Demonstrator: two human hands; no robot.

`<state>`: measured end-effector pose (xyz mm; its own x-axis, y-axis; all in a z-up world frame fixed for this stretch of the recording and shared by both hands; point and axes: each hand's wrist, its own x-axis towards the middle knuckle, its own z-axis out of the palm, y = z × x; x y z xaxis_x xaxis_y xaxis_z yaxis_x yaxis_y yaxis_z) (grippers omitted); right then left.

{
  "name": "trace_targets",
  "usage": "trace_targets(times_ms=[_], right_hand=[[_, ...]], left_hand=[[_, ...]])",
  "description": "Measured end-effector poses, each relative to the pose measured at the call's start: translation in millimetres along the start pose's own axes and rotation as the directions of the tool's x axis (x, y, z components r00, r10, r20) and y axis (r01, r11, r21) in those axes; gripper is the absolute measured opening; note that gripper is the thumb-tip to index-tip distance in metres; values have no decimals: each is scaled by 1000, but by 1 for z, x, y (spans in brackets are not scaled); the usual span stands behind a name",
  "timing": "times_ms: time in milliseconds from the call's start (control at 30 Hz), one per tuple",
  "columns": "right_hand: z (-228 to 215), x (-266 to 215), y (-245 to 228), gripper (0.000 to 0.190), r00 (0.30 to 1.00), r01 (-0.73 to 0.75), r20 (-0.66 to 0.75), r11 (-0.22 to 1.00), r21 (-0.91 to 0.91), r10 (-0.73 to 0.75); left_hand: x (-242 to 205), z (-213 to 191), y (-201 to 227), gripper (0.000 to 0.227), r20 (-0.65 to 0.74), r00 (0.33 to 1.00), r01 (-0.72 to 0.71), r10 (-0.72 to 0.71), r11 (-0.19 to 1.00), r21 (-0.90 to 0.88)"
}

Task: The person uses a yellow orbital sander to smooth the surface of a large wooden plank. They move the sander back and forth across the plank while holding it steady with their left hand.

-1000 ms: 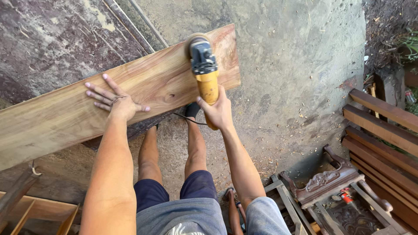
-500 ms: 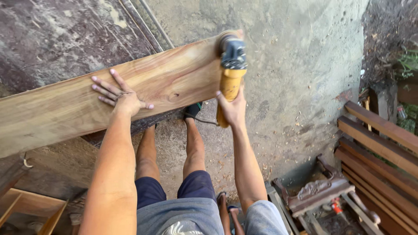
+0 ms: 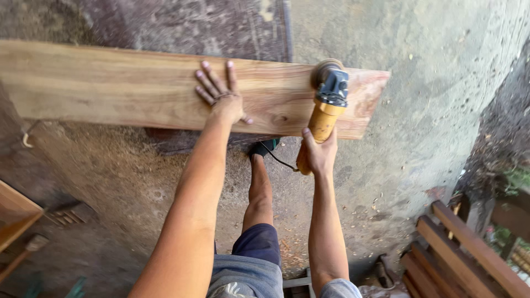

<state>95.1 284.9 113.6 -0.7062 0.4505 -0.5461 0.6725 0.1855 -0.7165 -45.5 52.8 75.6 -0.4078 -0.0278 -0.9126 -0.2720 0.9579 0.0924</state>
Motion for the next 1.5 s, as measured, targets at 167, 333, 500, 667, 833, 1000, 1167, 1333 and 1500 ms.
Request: trace_targets(times_ms=[167,333,500,667,833,1000,1167,1333,1500], right_hand=[[65,-33,-3,48,995,88,62,977,-195,-77],[125,-59,-10,54,988,119,119,966,-231,-94],[205,-79,-33,59,975,171,181,960,-222,-132],[274,-106,-55,57,944,218,298,942,-254,-138],[297,-122,-62,64,884,358,385,914,-193,-265],[268,-109,-54,61,943,208,303,953,-219,-136],[216,-89,-34,57,982,134,161,956,-260,-94],[197,-85,-29,56,991,102,107,970,-222,-80],[226,-97,-41,64,937,239,301,955,-175,-179]], left_hand=[[25,40,-37,153,-283,927,-282,245,955,-97],[19,109,-99,87,-756,587,-643,289,734,-218],[-27,118,-141,84,-296,887,-388,355,225,-894],[-32,68,-201,87,-443,831,-480,335,31,-877],[-38,54,-226,89,-563,798,-588,215,70,-806],[-31,68,-187,94,-402,858,-467,319,162,-869],[-26,89,-126,98,-438,817,-534,375,207,-820],[-26,101,-106,91,-411,839,-518,356,292,-804],[-34,99,-153,73,-545,807,-582,227,151,-799]])
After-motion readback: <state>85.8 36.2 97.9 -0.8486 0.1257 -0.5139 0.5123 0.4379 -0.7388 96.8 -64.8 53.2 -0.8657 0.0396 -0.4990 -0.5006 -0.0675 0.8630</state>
